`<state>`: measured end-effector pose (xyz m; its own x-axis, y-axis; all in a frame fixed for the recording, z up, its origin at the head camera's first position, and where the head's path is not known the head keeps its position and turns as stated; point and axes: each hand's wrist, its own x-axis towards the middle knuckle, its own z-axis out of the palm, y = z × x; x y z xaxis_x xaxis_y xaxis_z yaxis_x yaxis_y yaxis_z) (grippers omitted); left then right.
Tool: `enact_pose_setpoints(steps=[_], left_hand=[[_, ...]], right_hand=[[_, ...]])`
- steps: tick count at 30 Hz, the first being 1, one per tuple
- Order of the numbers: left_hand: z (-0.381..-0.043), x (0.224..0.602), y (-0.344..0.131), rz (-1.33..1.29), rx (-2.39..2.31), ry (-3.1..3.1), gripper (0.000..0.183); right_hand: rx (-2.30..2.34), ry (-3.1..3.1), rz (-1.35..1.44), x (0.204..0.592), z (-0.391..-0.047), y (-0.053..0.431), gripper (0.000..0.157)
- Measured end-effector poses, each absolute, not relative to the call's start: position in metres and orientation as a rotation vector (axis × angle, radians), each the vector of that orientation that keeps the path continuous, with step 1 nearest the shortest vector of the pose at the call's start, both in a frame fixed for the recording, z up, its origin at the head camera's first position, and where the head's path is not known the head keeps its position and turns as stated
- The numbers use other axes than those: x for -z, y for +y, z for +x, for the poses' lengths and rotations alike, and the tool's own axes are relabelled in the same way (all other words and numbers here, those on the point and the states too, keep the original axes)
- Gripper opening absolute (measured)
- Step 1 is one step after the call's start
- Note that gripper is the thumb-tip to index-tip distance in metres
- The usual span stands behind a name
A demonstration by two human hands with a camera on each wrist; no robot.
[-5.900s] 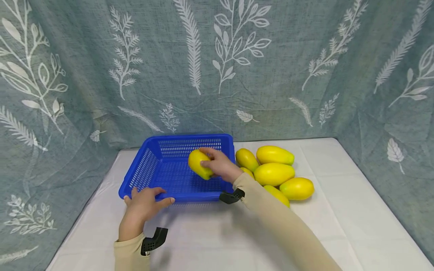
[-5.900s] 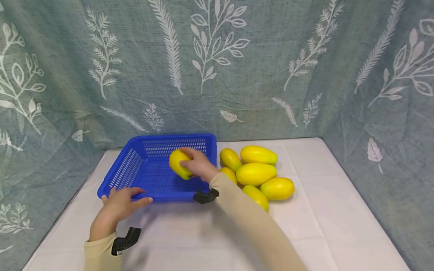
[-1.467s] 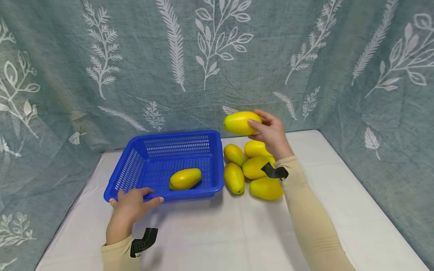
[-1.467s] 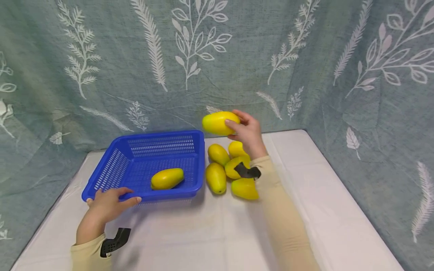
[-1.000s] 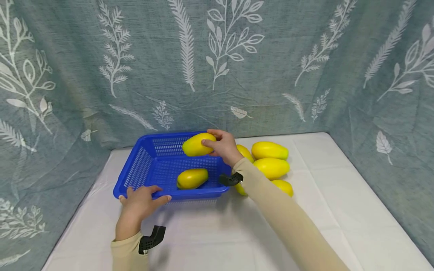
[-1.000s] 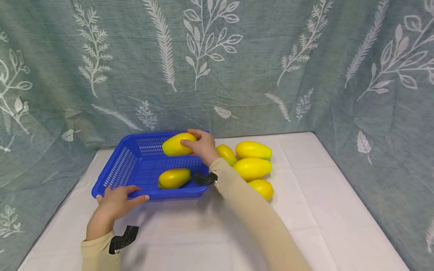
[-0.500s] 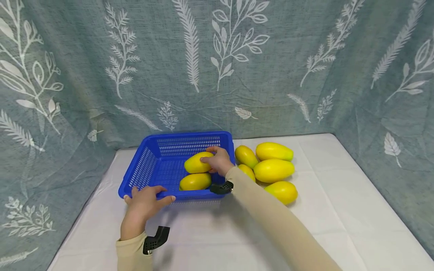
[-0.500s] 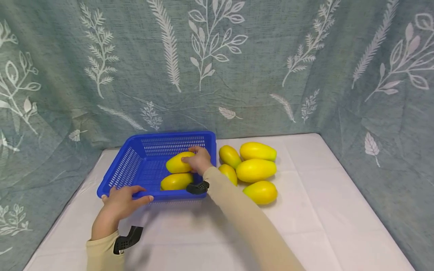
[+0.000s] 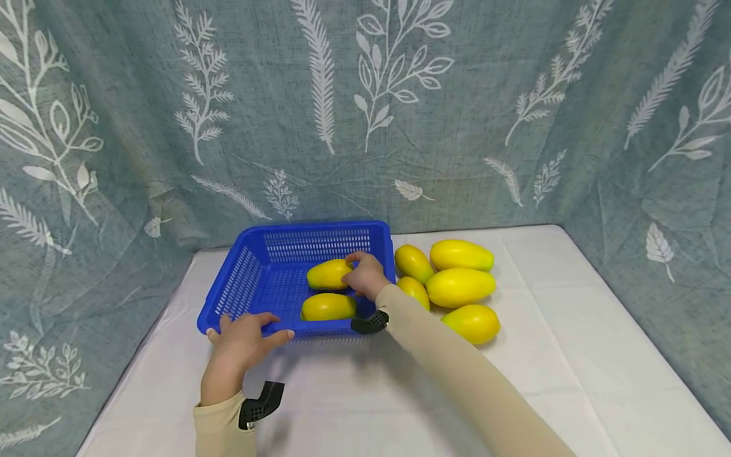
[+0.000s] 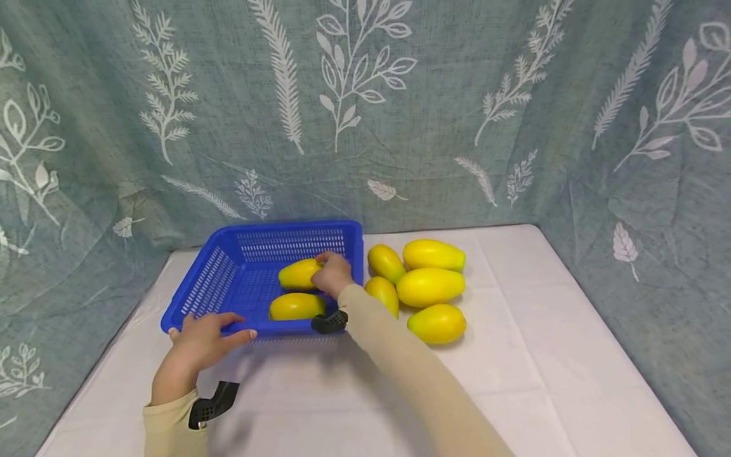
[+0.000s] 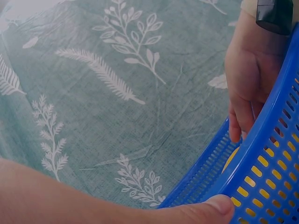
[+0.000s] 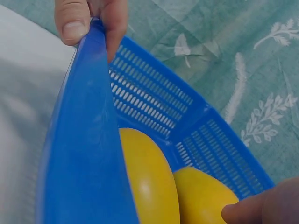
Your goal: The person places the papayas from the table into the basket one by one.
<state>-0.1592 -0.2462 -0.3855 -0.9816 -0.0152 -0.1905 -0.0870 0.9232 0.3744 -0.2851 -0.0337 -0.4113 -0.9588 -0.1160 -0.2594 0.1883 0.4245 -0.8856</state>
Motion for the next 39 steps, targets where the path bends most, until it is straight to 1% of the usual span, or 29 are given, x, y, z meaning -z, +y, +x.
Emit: enact_pose_setpoints(steps=[5, 10, 15, 19, 22, 26, 30, 34, 39], left_hand=[[-0.16, 0.387, -0.245, -0.078, -0.577, 2.895, 0.057], [-0.16, 0.386, -0.246, -0.078, -0.584, 2.895, 0.058], [-0.161, 0.386, -0.245, -0.07, -0.567, 2.888, 0.059], [-0.162, 0.386, -0.245, -0.067, -0.559, 2.882, 0.059], [-0.162, 0.387, -0.246, -0.066, -0.564, 2.875, 0.061], [-0.161, 0.387, -0.249, -0.069, -0.563, 2.869, 0.063], [-0.162, 0.386, -0.252, -0.071, -0.559, 2.871, 0.064], [-0.163, 0.386, -0.25, -0.072, -0.551, 2.865, 0.063], [-0.165, 0.387, -0.248, -0.07, -0.547, 2.856, 0.065]], right_hand=[[1.557, 2.439, 0.02, 0.41, -0.283, -0.029, 0.051], [1.587, 2.497, -0.115, 0.39, -0.285, -0.008, 0.05], [1.766, 2.448, -0.045, 0.358, -0.296, 0.04, 0.045], [1.889, 2.404, 0.063, 0.339, -0.307, 0.094, 0.046], [1.936, 2.41, 0.138, 0.333, -0.313, 0.137, 0.049], [1.992, 2.367, 0.223, 0.335, -0.315, 0.186, 0.055], [2.038, 2.305, 0.292, 0.346, -0.312, 0.221, 0.061], [2.026, 2.299, 0.37, 0.361, -0.309, 0.241, 0.064], [1.98, 2.329, 0.446, 0.378, -0.308, 0.252, 0.063]])
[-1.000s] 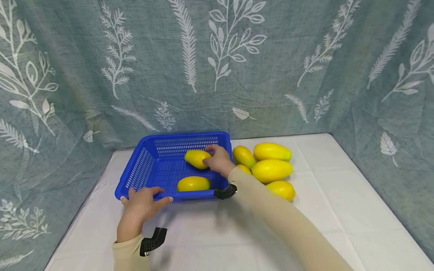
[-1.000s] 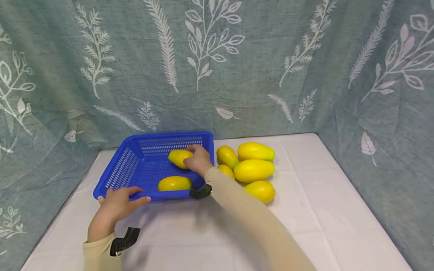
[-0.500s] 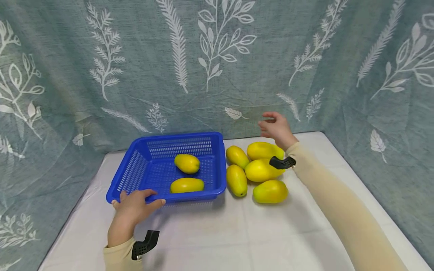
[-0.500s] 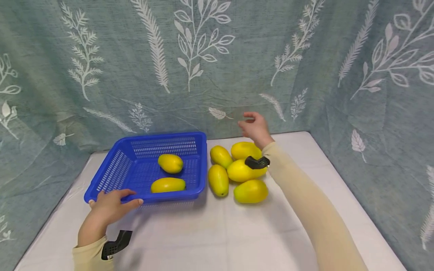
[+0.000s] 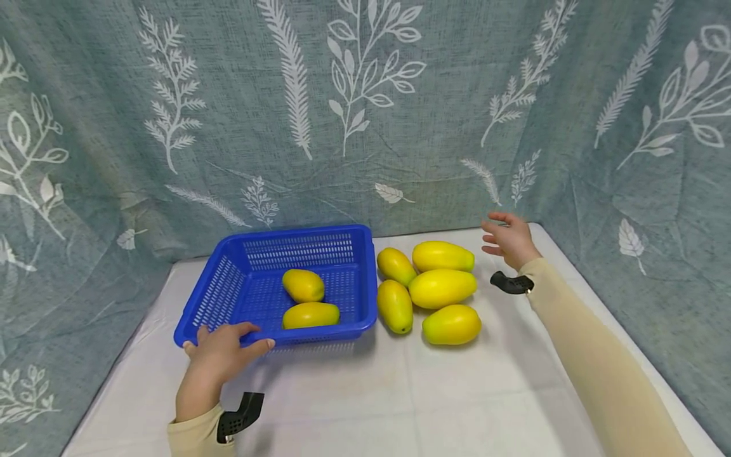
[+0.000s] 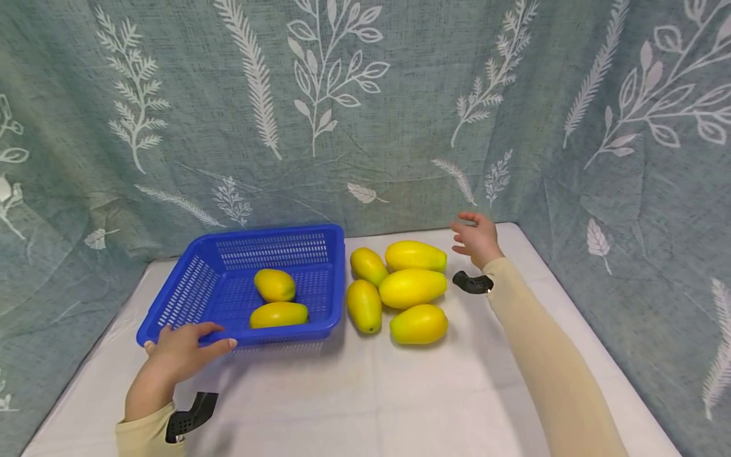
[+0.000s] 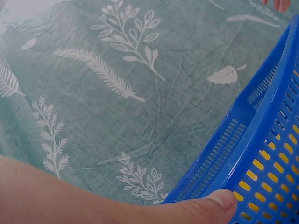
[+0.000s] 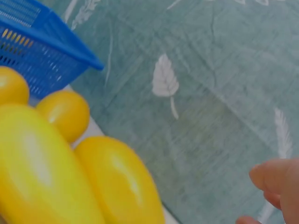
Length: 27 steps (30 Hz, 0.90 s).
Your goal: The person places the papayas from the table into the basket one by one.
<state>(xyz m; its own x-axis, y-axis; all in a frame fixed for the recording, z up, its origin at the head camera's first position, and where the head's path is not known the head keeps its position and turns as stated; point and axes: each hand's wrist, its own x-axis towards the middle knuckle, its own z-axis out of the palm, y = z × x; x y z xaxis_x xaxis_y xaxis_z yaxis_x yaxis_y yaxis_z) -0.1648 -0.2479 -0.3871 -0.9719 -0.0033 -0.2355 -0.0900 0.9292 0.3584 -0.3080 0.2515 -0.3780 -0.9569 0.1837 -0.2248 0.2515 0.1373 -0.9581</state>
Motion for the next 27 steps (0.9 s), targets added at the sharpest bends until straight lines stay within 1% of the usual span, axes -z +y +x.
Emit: enact_pose_setpoints(steps=[6, 15, 21, 27], left_hand=[[-0.163, 0.388, -0.248, -0.083, -0.555, 2.861, 0.063], [-0.162, 0.389, -0.247, -0.071, -0.537, 2.897, 0.061], [-0.161, 0.389, -0.245, -0.069, -0.547, 2.895, 0.06], [-0.162, 0.387, -0.247, -0.075, -0.55, 2.9, 0.06]], right_hand=[[1.912, 2.324, 0.48, 0.398, -0.308, 0.249, 0.066], [1.9, 2.082, 0.456, 0.439, -0.308, 0.241, 0.082], [1.952, 2.001, 0.461, 0.454, -0.31, 0.24, 0.081], [1.92, 2.039, 0.411, 0.454, -0.313, 0.238, 0.08]])
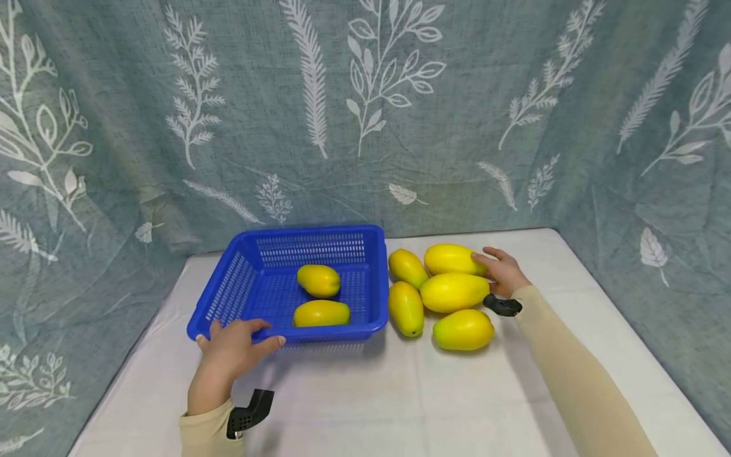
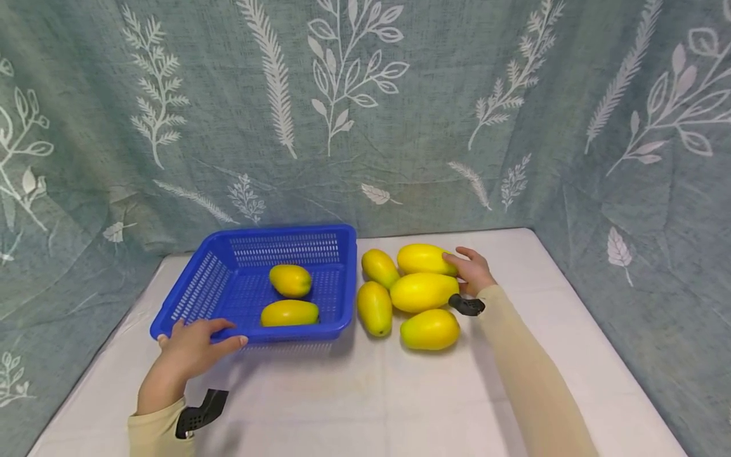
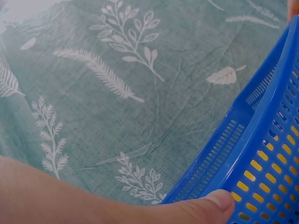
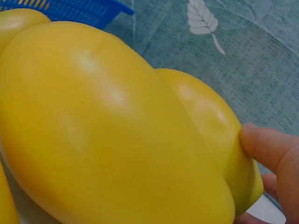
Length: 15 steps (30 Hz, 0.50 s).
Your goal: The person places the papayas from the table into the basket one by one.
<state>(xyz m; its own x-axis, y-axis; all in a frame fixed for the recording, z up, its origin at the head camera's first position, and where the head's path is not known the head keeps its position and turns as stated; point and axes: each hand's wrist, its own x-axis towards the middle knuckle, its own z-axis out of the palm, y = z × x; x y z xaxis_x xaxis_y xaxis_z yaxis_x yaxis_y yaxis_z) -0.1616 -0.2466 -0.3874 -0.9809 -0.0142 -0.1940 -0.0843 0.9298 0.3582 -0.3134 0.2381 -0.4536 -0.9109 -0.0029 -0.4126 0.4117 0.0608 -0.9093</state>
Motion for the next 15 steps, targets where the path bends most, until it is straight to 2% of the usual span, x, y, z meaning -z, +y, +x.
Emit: enact_pose_setpoints(steps=[6, 15], left_hand=[[-0.1619, 0.3859, -0.2461, -0.077, -0.543, 2.892, 0.059], [-0.1609, 0.3848, -0.2464, -0.077, -0.537, 2.903, 0.057]], right_hand=[[1.901, 2.043, 0.391, 0.4542, -0.3114, 0.2424, 0.074], [1.829, 2.101, 0.331, 0.4538, -0.3171, 0.2376, 0.074]])
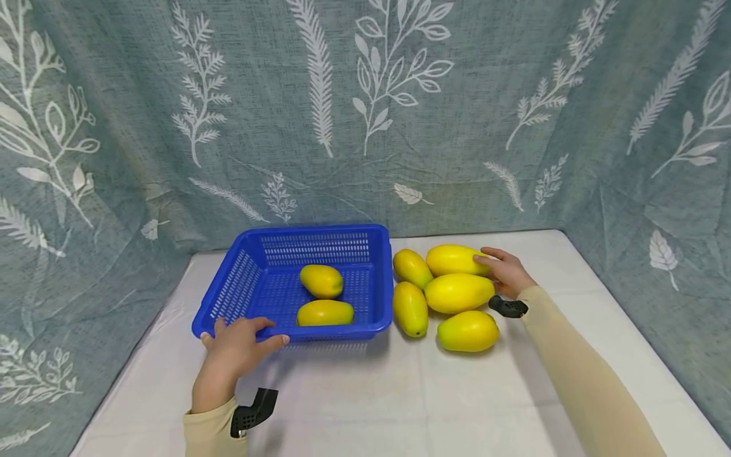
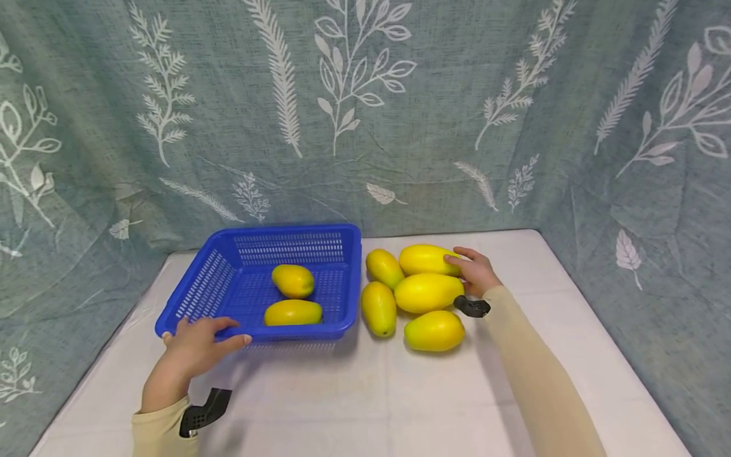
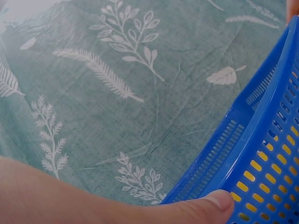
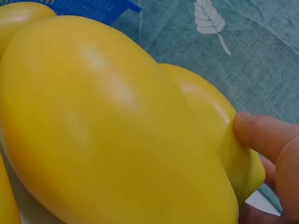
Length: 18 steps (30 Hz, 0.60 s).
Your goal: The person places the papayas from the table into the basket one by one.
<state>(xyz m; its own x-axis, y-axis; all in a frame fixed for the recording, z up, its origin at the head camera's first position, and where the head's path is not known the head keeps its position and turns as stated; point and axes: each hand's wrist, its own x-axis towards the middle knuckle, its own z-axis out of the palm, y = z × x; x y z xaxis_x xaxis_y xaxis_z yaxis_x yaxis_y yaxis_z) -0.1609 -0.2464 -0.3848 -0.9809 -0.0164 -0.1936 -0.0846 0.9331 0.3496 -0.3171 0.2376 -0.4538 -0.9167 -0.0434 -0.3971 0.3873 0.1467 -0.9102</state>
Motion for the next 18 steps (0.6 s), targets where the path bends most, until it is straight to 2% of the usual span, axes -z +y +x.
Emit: enact_pose_setpoints(steps=[18], left_hand=[[-0.1599, 0.3845, -0.2452, -0.086, -0.557, 2.905, 0.056]], right_hand=[[1.89, 2.12, 0.344, 0.4483, -0.3197, 0.2322, 0.066]])
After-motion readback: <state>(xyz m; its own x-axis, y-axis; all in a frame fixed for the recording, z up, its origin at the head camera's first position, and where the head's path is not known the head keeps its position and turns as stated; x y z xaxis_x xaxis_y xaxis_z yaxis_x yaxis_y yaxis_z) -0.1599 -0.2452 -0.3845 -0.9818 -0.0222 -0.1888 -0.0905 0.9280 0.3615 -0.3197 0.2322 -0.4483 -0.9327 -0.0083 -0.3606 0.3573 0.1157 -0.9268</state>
